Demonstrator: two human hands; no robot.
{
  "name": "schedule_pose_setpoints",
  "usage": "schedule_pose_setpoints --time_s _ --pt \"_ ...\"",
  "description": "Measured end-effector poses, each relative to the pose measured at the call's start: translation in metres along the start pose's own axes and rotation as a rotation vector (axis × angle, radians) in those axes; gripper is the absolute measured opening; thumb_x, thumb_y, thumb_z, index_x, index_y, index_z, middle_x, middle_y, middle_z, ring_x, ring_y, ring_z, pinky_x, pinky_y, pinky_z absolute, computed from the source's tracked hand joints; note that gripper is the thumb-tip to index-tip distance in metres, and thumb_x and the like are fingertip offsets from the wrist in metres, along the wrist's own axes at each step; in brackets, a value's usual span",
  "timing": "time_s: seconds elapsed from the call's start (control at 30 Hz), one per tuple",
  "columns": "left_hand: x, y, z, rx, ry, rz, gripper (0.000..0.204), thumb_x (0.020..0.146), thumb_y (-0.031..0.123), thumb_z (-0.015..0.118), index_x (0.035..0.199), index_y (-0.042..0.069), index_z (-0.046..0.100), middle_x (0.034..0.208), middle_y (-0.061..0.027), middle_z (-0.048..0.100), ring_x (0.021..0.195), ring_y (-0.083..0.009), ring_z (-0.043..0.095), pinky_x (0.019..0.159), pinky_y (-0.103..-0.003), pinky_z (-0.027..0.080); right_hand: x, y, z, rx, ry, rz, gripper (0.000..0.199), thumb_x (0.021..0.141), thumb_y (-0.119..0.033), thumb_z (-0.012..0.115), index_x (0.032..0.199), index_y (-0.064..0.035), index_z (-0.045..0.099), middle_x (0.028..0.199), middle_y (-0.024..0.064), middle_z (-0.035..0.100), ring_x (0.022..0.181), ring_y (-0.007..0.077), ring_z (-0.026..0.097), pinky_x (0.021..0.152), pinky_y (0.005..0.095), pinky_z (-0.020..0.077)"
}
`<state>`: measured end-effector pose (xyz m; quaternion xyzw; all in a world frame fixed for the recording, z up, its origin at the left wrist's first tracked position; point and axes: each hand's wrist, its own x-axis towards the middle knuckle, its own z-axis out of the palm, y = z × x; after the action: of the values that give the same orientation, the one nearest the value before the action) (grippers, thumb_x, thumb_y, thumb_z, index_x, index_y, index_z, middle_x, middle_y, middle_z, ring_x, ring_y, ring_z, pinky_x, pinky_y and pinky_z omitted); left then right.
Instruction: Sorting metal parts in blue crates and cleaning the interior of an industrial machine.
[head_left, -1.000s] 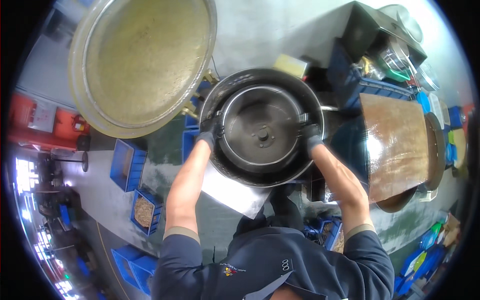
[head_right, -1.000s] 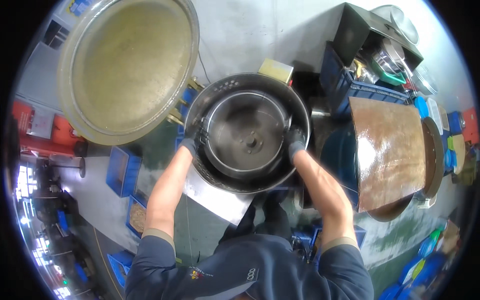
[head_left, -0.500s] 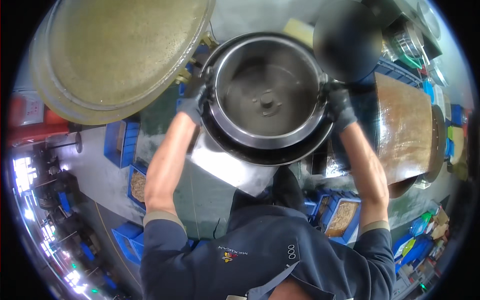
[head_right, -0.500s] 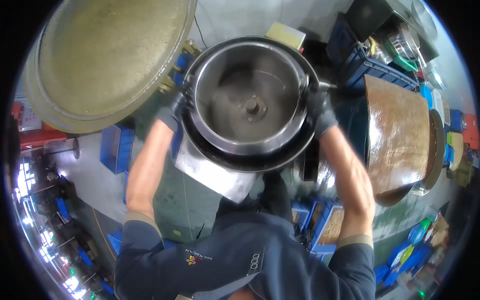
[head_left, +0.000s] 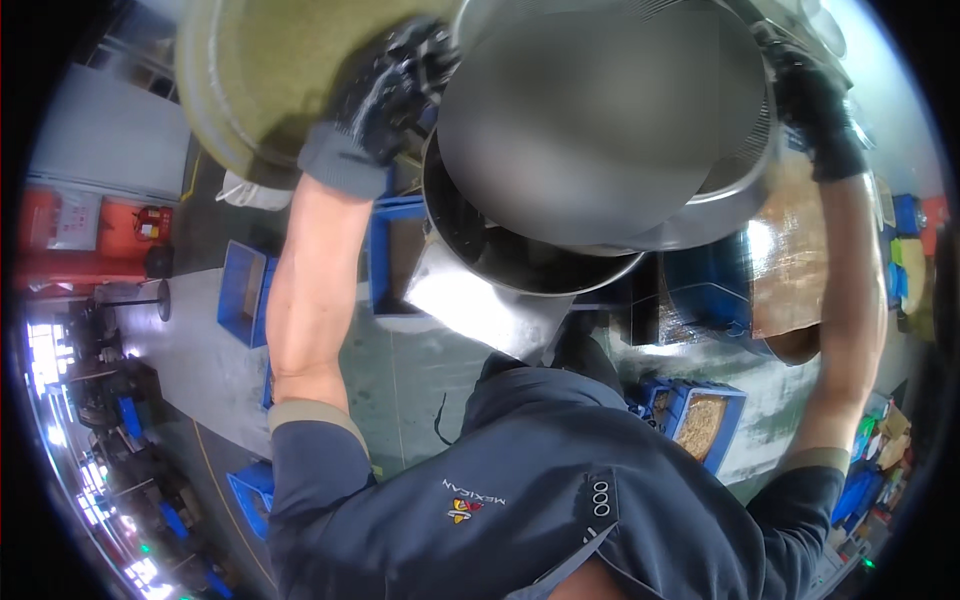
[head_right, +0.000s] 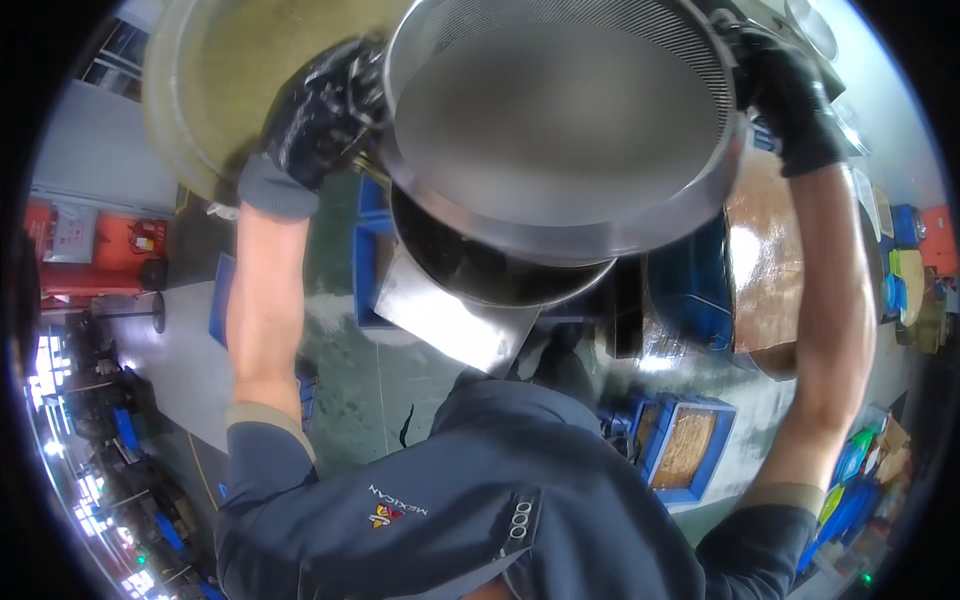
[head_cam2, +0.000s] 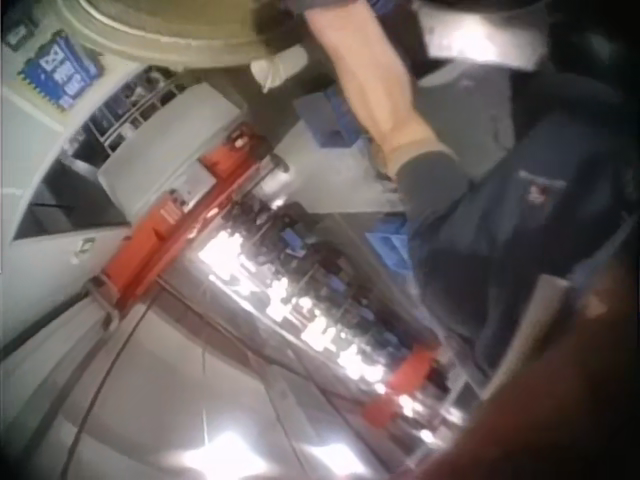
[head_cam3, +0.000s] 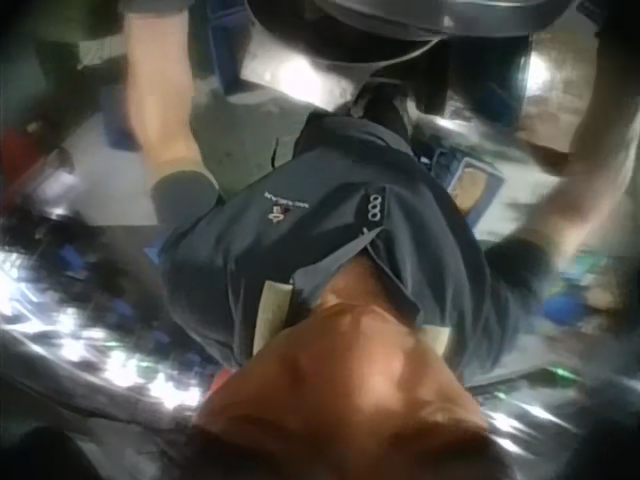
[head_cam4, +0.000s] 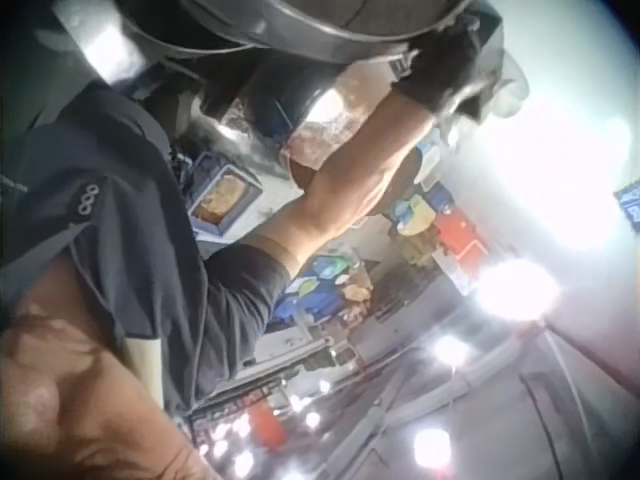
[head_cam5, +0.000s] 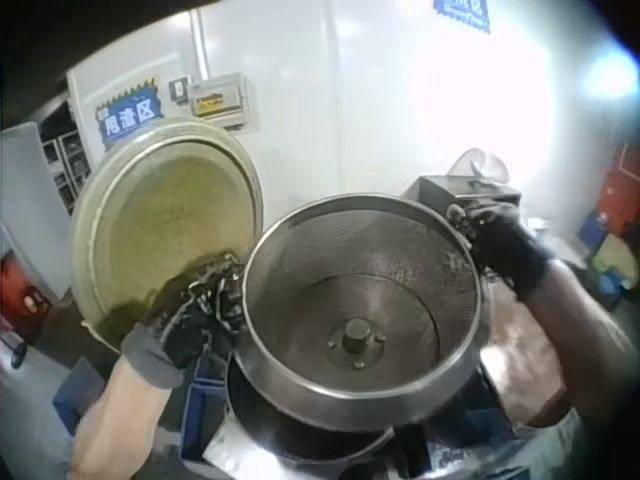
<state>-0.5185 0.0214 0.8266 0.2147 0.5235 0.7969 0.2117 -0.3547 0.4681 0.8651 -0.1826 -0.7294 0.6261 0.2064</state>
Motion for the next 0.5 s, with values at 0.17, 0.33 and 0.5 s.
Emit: schedule_pose_setpoints --time_s 0.17,0.33,0.5 --pt "-0.008 0.031 0.047 -0.176 -0.249 0.072 0.03 0.097 0.014 0.044 0.122 0.002 0.053 0.101 -0.008 0.065 0.088 -0.0187 0.064 0.074 -0.03 0.055 -0.051 -0.077 -0.008 -0.053 0.065 -0.153 0.043 0.091 -0.021 0.05 0.129 -0.0009 0.051 0.079 -0.0042 0.056 0.057 0.0001 0.047 0.048 0.0144 0.0367" --pt "0.03 0.0 0.156 -0.276 -0.364 0.03 0.027 0.095 0.013 0.047 0.118 0.002 0.055 0.098 -0.0086 0.066 0.087 -0.0191 0.064 0.073 -0.031 0.055 -0.049 -0.091 -0.16 -0.547 0.03 -0.228 0.039 0.095 -0.015 0.046 0.131 -0.0028 0.05 0.084 -0.0067 0.056 0.05 -0.0024 0.031 0.043 0.0117 0.0275" --pt "0.033 -0.026 0.231 -0.366 -0.481 -0.072 0.025 0.093 0.012 0.05 0.114 0.002 0.057 0.096 -0.0092 0.066 0.085 -0.0194 0.065 0.073 -0.031 0.055 -0.061 -0.09 -0.252 -0.342 0.06 -0.075 0.04 0.092 -0.023 0.056 0.126 -0.0013 0.055 0.098 0.0031 0.061 0.072 0.0039 0.055 0.06 0.0145 0.0446"
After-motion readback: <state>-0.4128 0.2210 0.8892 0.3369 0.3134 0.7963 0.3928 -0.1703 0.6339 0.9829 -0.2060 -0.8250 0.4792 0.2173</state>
